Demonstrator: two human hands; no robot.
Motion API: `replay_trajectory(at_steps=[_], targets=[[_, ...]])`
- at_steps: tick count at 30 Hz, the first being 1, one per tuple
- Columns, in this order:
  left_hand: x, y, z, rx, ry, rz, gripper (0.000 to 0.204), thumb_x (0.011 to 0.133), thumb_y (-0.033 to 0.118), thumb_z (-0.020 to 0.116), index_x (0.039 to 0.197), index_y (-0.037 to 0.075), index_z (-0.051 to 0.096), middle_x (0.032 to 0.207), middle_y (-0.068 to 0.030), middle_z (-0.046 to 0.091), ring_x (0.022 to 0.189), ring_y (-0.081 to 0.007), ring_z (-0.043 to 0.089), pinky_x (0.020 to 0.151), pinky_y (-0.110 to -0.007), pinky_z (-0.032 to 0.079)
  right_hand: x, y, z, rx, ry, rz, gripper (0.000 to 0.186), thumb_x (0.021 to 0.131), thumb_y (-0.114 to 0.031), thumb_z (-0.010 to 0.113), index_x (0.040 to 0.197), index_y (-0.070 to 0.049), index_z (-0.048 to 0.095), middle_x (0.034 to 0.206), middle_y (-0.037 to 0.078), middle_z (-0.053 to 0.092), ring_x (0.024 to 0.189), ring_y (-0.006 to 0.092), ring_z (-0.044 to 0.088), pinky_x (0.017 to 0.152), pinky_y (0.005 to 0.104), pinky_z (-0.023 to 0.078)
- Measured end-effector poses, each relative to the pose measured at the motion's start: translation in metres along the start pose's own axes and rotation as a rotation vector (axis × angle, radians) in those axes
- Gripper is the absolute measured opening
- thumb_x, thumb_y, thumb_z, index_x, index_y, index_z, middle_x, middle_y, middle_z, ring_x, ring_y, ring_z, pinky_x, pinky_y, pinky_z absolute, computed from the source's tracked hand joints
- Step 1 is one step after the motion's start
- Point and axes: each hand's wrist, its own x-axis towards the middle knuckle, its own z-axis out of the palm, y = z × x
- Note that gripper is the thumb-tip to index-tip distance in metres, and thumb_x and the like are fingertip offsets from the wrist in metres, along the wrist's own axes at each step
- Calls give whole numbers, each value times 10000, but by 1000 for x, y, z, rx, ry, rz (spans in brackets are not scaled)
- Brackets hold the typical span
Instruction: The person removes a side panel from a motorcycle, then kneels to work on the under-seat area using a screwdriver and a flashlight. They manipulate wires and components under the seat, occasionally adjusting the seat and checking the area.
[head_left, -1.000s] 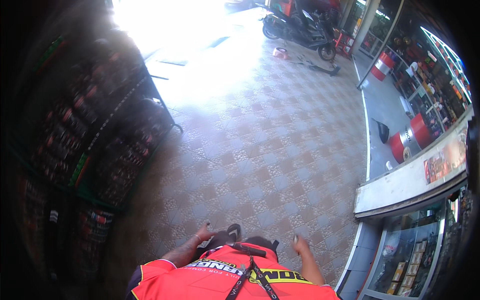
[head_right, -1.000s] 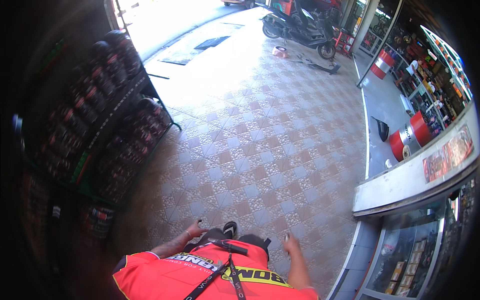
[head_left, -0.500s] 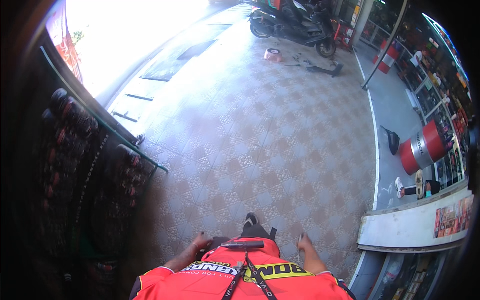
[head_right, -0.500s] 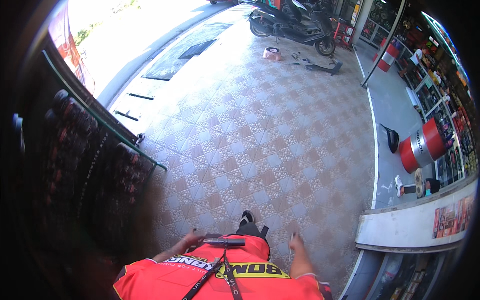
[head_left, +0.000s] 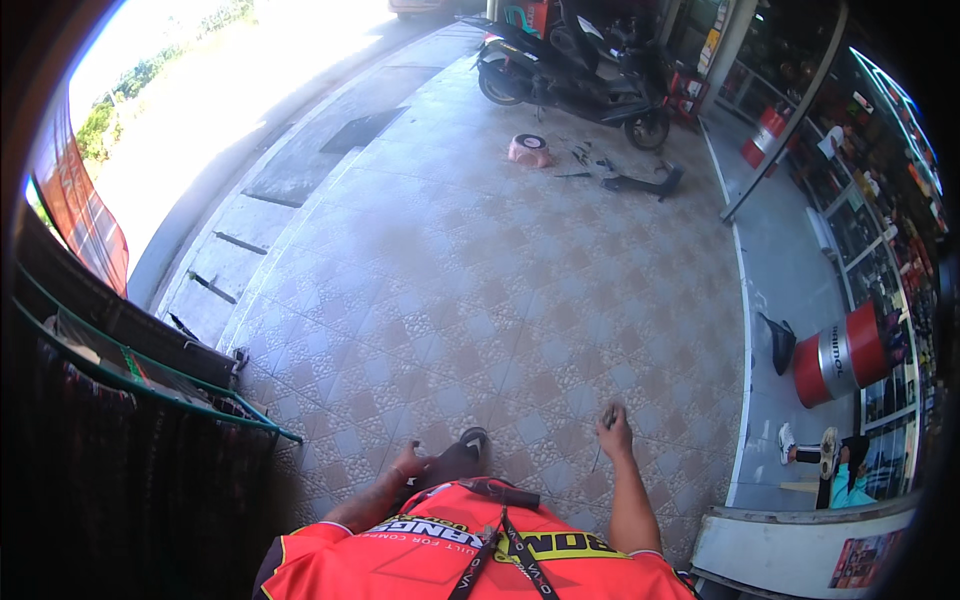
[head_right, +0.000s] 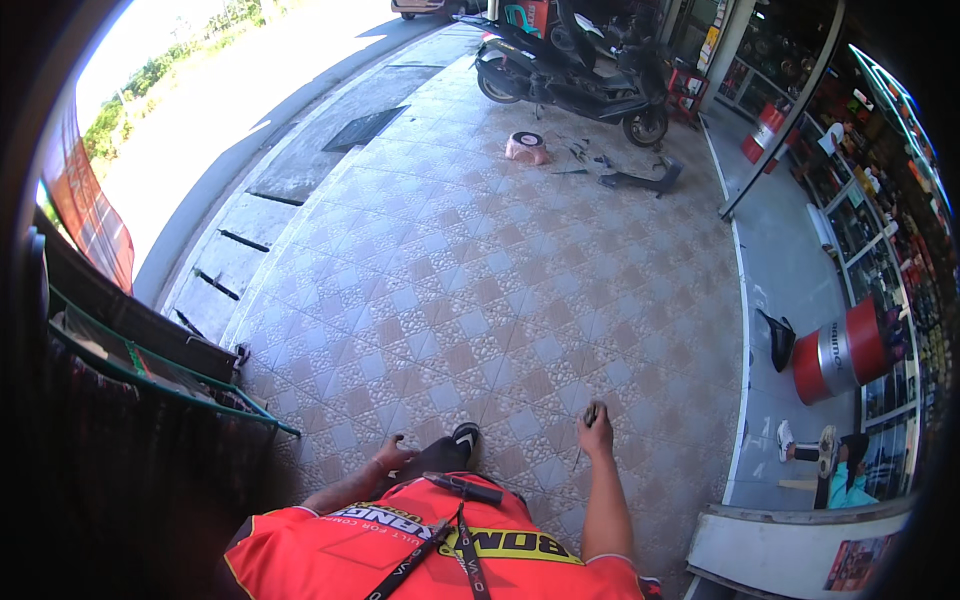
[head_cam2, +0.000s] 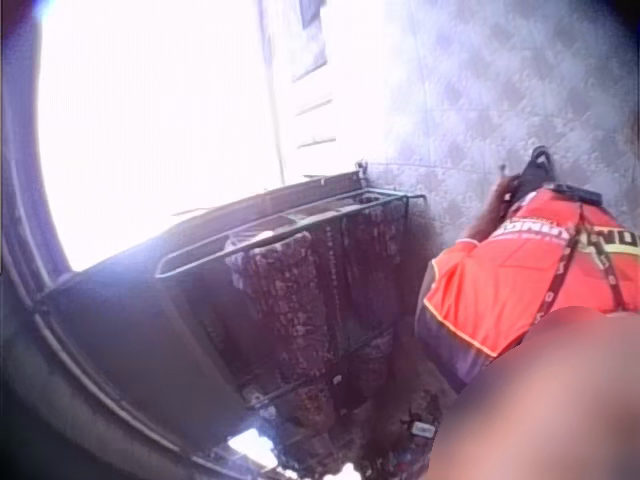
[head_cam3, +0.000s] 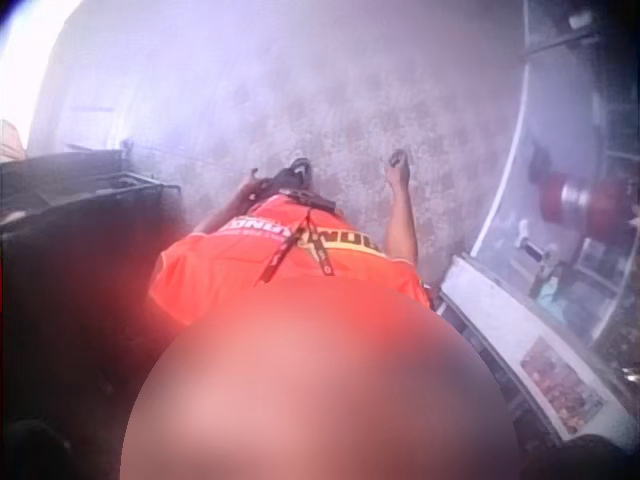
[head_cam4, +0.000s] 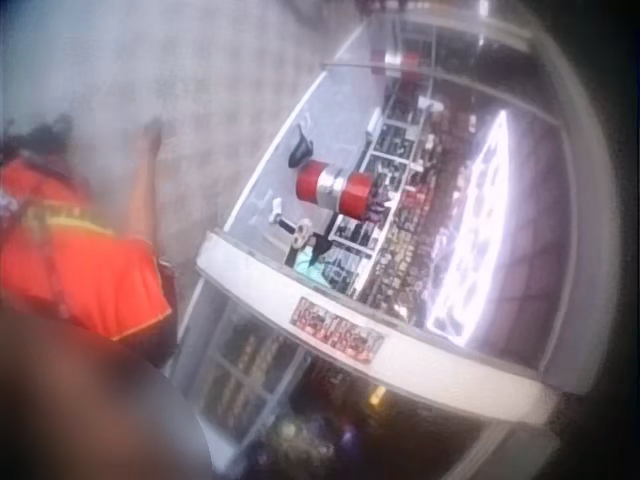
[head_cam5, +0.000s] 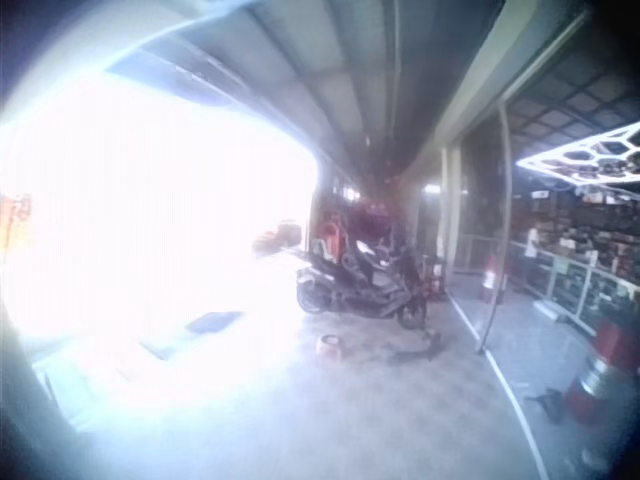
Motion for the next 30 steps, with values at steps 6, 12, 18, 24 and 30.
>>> replay_trajectory(at_steps=[6,12,18,24,30], targets=[[100,130,-53,33,-65,-56,1009,714,345,886,1488,62,302,868,-127,658,662,-182,630,542,-326,537,-43,106,24,-326,-734,685,785,713,-284,832,1379,-92,465,1180,219,664,1142,356,634,984,440,488],[210,227,-84,-101,-116,-294,1057,724,322,869,1513,30,229,1062,-233,647,845,-270,677,663,-393,581,101,134,67,-109,-636,555,790,679,-297,844,1341,-35,500,1234,243,629,1179,368,608,1037,440,454],[343,431,-151,193,-111,-49,1014,727,409,831,1496,20,297,1256,-279,607,1137,-330,631,927,-416,524,522,-11,55,-73,-297,425,613,816,-312,730,1295,-35,467,1243,252,612,1166,439,577,969,486,478],[454,661,-196,53,75,-13,1022,690,401,855,1485,32,329,1150,-245,666,1074,-319,663,926,-390,522,911,-278,-47,166,74,-84,651,853,-176,725,1436,-161,435,1252,202,620,1130,360,625,931,423,500],[613,799,-257,-11,20,-58,1064,668,461,866,1481,29,333,1256,-282,606,1186,-344,605,1007,-402,479,1075,-338,-37,169,213,-383,686,859,-128,718,1476,-175,422,1218,179,643,1088,311,645,912,392,512]])
